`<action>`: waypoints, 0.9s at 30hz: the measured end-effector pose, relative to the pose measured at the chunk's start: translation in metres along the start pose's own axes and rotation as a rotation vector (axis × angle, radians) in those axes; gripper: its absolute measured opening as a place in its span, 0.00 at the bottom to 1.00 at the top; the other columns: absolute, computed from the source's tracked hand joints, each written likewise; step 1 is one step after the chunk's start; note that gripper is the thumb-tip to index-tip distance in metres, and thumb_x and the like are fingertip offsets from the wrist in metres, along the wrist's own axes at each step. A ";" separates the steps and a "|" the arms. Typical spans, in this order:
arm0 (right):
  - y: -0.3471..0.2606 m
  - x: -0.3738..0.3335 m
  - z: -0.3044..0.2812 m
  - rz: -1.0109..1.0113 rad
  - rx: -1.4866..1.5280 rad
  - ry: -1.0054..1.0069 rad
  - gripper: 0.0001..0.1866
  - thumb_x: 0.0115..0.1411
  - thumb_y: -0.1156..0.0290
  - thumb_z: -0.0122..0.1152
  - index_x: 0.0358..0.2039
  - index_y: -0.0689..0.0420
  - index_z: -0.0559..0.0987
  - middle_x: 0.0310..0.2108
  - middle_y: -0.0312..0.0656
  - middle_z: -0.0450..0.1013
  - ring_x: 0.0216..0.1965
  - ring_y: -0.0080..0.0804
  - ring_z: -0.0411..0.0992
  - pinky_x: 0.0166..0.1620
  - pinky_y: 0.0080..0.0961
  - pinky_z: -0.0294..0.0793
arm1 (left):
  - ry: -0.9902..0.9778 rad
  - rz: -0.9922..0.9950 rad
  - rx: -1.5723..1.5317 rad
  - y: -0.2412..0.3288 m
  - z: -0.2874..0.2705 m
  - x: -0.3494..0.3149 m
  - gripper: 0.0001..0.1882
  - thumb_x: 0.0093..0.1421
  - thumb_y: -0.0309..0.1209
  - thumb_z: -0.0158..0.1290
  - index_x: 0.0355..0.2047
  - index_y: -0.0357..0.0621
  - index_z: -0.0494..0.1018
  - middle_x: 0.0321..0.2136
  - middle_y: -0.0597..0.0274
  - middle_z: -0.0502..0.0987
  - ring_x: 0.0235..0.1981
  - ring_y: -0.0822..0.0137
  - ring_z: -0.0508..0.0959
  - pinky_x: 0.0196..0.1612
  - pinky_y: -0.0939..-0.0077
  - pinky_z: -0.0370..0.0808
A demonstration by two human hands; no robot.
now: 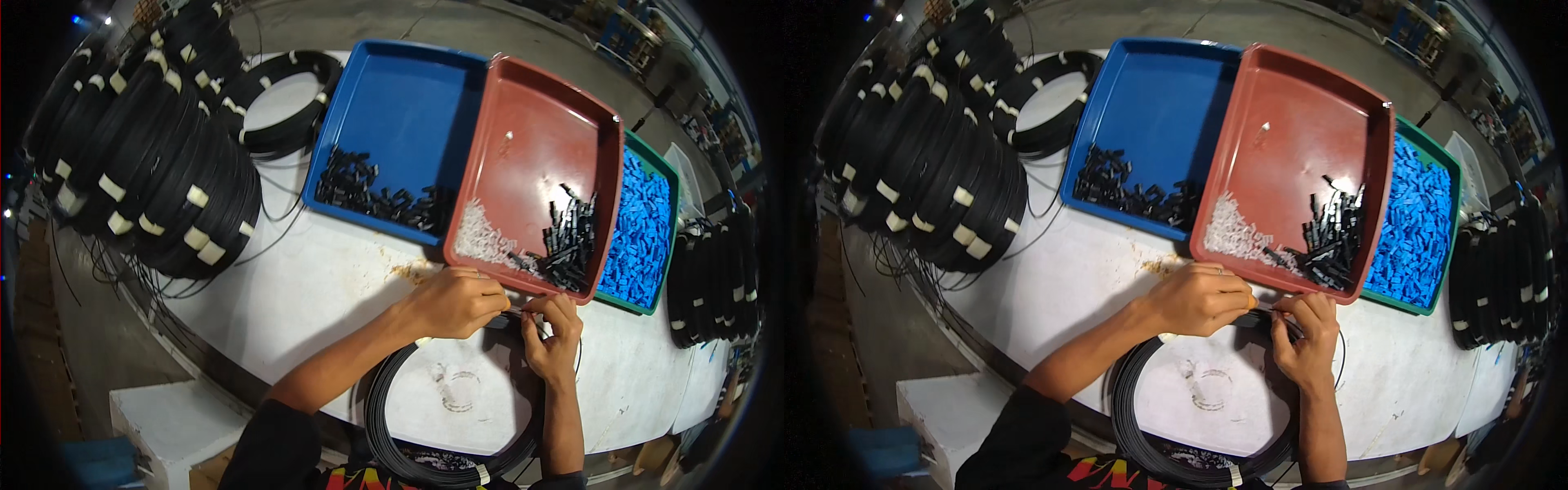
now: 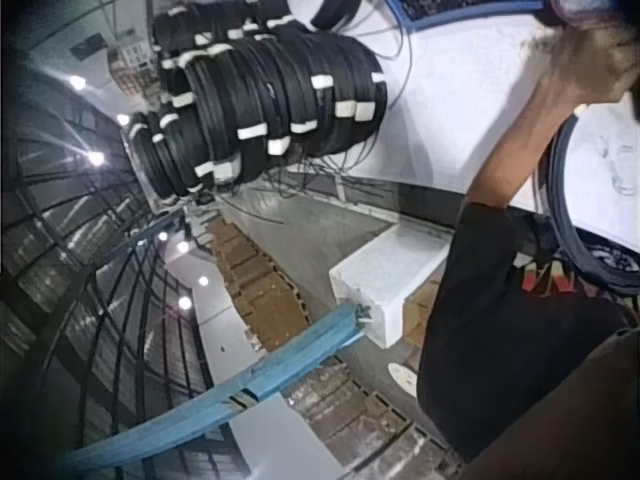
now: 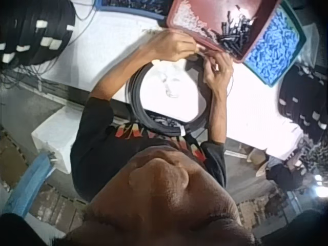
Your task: The person attaches connector parts from trays onto the ends of coiled cables by hand, stacks the finished cable coils, and takes another coiled cable to continue assembling components.
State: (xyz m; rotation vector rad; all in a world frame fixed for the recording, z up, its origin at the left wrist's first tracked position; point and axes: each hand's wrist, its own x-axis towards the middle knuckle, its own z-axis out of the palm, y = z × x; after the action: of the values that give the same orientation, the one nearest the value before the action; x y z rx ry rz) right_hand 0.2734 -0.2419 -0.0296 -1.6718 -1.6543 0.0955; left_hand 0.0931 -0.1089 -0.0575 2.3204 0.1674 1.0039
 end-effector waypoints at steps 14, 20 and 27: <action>-0.005 0.004 0.005 0.095 0.027 -0.033 0.04 0.55 0.84 0.62 0.32 0.64 0.81 0.30 0.44 0.77 0.30 0.35 0.72 0.37 0.28 0.71 | 0.036 -0.259 0.728 -0.072 -0.190 -0.018 0.24 0.51 0.07 0.46 0.43 0.38 0.82 0.48 0.53 0.82 0.52 0.54 0.78 0.58 0.62 0.73; -0.002 0.005 0.005 0.085 0.004 -0.034 0.03 0.56 0.84 0.62 0.32 0.64 0.80 0.30 0.44 0.76 0.30 0.34 0.72 0.36 0.27 0.71 | 0.085 -0.346 0.663 -0.078 -0.200 0.004 0.17 0.54 0.16 0.59 0.44 0.41 0.82 0.43 0.57 0.84 0.48 0.57 0.80 0.55 0.62 0.74; -0.002 0.003 0.006 0.150 0.044 -0.050 0.04 0.54 0.83 0.64 0.31 0.62 0.81 0.29 0.45 0.76 0.31 0.40 0.73 0.37 0.31 0.72 | -0.163 -0.241 0.718 -0.095 -0.186 0.008 0.19 0.50 0.12 0.56 0.40 0.45 0.84 0.41 0.66 0.84 0.47 0.61 0.78 0.54 0.66 0.72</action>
State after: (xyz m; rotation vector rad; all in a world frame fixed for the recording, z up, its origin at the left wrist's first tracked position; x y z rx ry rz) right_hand 0.2687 -0.2368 -0.0317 -1.7711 -1.5493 0.2473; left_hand -0.0197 0.0590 -0.0069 2.9041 0.8355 0.6934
